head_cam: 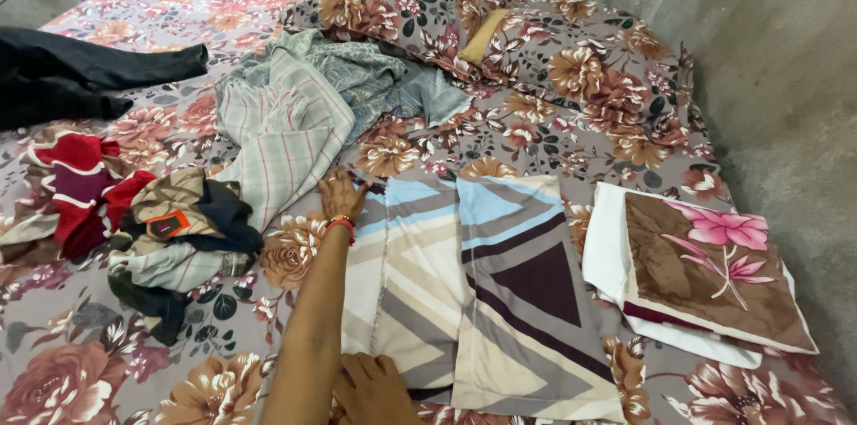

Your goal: The person folds a patterned pillowcase and a striped piece of clothing by hand on a bed with a floral bedspread.

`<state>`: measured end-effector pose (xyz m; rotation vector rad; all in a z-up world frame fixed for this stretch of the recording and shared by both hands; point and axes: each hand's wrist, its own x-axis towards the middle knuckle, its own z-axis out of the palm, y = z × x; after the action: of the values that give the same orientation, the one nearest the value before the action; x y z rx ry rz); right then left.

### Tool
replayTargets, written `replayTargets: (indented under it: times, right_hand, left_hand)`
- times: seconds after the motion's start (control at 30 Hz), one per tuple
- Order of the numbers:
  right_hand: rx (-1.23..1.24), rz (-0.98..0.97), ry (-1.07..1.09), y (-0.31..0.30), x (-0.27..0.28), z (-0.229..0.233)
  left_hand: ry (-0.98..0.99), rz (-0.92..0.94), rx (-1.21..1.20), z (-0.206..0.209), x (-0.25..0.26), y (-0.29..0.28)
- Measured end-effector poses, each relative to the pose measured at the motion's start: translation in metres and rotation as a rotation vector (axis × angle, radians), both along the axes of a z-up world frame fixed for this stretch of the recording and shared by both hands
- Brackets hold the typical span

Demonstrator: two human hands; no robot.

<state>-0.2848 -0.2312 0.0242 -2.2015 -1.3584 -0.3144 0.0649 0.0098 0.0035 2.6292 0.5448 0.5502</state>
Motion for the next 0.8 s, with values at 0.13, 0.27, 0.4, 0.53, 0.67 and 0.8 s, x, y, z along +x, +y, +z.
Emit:
replayTargets:
  times: [0.13, 0.27, 0.4, 0.53, 0.67, 0.8]
  right_hand:
    - [0.000, -0.065, -0.055, 0.018, 0.001, 0.003]
    - [0.020, -0.087, -0.158, 0.029, 0.007, -0.017]
    - [0.095, -0.151, -0.270, 0.038, 0.015, -0.042]
    - [0.117, -0.109, -0.097, 0.024, 0.025, -0.046]
    - [0.444, -0.187, 0.280, -0.002, 0.020, -0.032]
    - [0.989, -0.453, 1.841, -0.061, 0.041, -0.024]
  left_hand:
    - [0.079, 0.038, -0.014, 0.005, 0.007, 0.014]
    - [0.182, 0.006, -0.184, 0.016, 0.005, 0.020]
    - [0.186, -0.013, -0.287, 0.023, 0.005, 0.029]
    - [0.116, -0.221, -0.300, 0.027, 0.012, 0.043]
    - [0.075, -0.343, -0.409, 0.048, 0.022, 0.045]
    - [0.126, -0.523, -0.659, 0.094, 0.027, 0.020]
